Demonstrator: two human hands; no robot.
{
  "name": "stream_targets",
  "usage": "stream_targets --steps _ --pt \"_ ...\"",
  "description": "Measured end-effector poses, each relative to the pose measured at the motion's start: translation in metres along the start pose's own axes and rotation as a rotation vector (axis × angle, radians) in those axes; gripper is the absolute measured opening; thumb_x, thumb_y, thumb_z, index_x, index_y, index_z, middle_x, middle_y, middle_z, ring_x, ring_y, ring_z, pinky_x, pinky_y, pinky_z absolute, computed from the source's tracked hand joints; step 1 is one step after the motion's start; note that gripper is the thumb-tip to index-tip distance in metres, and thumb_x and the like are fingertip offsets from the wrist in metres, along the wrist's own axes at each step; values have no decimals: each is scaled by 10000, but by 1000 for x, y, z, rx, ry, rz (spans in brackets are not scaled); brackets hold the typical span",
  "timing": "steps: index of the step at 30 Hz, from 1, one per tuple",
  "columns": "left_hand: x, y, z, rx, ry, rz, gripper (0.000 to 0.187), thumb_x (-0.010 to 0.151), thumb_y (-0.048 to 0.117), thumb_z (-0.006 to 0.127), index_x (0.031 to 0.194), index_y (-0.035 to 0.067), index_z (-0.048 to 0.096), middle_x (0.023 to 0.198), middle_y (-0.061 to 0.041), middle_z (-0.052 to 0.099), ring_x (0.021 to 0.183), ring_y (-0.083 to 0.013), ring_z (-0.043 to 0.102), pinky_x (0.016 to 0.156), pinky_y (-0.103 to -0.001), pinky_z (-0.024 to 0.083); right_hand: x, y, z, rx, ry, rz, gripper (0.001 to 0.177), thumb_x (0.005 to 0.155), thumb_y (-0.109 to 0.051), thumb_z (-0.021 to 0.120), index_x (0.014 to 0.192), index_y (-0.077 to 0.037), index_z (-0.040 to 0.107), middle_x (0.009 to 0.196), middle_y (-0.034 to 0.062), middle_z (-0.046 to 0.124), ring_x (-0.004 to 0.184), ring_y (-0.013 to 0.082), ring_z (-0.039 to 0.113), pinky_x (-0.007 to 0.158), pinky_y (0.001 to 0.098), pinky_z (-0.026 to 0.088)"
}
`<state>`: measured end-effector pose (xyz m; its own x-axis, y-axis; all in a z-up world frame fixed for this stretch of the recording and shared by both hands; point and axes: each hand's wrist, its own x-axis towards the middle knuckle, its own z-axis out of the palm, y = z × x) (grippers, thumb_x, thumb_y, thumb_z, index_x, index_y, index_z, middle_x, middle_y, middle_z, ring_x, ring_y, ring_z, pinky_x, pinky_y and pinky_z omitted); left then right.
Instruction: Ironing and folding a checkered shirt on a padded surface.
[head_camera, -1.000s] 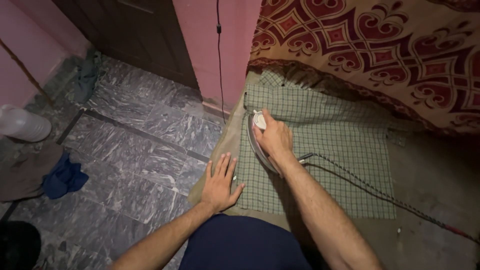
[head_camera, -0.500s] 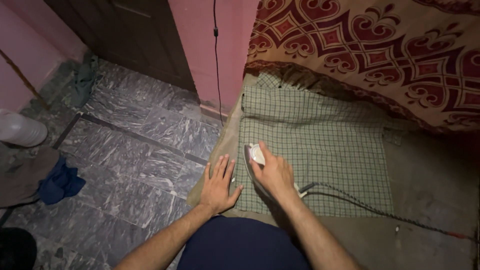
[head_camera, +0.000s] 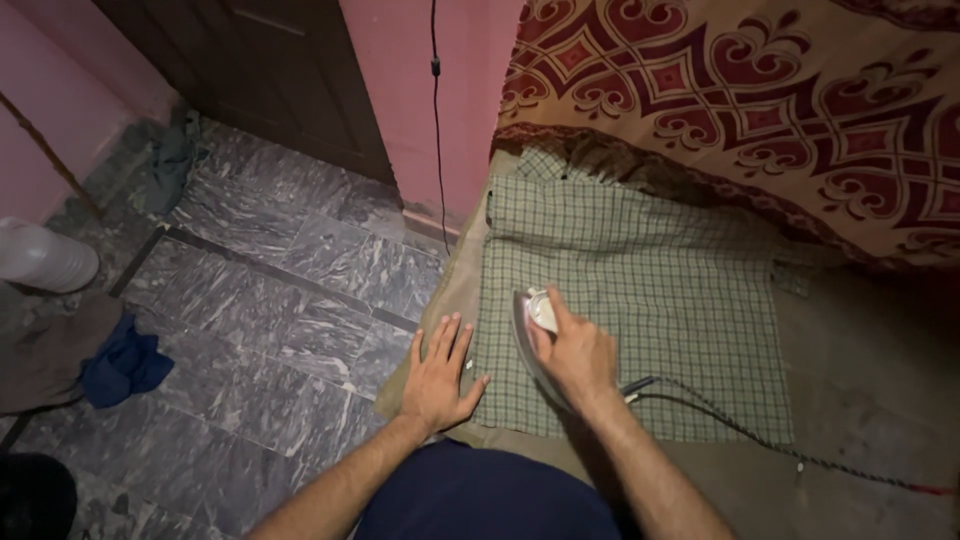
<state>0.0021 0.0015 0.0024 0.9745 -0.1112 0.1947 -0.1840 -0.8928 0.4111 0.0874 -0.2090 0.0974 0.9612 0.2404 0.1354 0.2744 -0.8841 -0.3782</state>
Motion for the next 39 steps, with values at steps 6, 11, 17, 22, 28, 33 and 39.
stream_targets --steps 6,11,17,22,28,33,39 --pt "0 0 0 -6 9 3 878 864 501 659 1552 67 329 1636 -182 272 1518 -335 231 1195 -608 126 42 20 -4 -107 -20 104 659 862 -500 702 1463 -262 574 800 237 736 705 450 714 674 564 567" --pt "1 1 0 -10 11 -1 877 857 499 663 1550 75 333 1633 -171 275 1517 -331 234 1190 -608 132 68 50 0 -134 6 56 692 831 -535 711 1463 -296 563 835 216 750 721 444 721 690 564 572" --pt "-1 0 2 -19 35 2 879 862 504 665 1552 73 331 1633 -169 274 1515 -331 234 1191 -607 133 83 72 -9 -176 1 -59 690 818 -529 712 1453 -297 570 871 193 762 726 427 725 691 549 581" --pt "-1 1 2 -14 13 -11 878 849 491 666 1553 86 333 1637 -157 273 1519 -327 230 1199 -599 131 84 82 -19 -168 -15 -110 684 817 -537 713 1442 -297 574 868 181 766 734 413 731 704 542 582" --pt "-2 0 6 1 46 -5 876 842 500 670 1544 91 343 1634 -149 275 1515 -320 235 1195 -607 130 81 84 -24 -103 -24 -78 700 793 -536 724 1441 -312 586 876 207 758 761 428 727 727 535 583" --pt "-1 1 5 14 25 -13 879 832 505 670 1538 95 345 1630 -141 275 1511 -319 232 1195 -604 131 69 93 -16 -18 -26 -32 665 801 -542 728 1407 -291 619 920 214 759 793 439 726 742 534 585" --pt "-1 2 4 31 19 -27 882 831 509 668 1541 102 340 1632 -138 272 1514 -313 229 1193 -594 131 36 78 -31 44 -57 14 638 802 -519 734 1381 -271 633 896 203 766 786 428 733 724 535 586"
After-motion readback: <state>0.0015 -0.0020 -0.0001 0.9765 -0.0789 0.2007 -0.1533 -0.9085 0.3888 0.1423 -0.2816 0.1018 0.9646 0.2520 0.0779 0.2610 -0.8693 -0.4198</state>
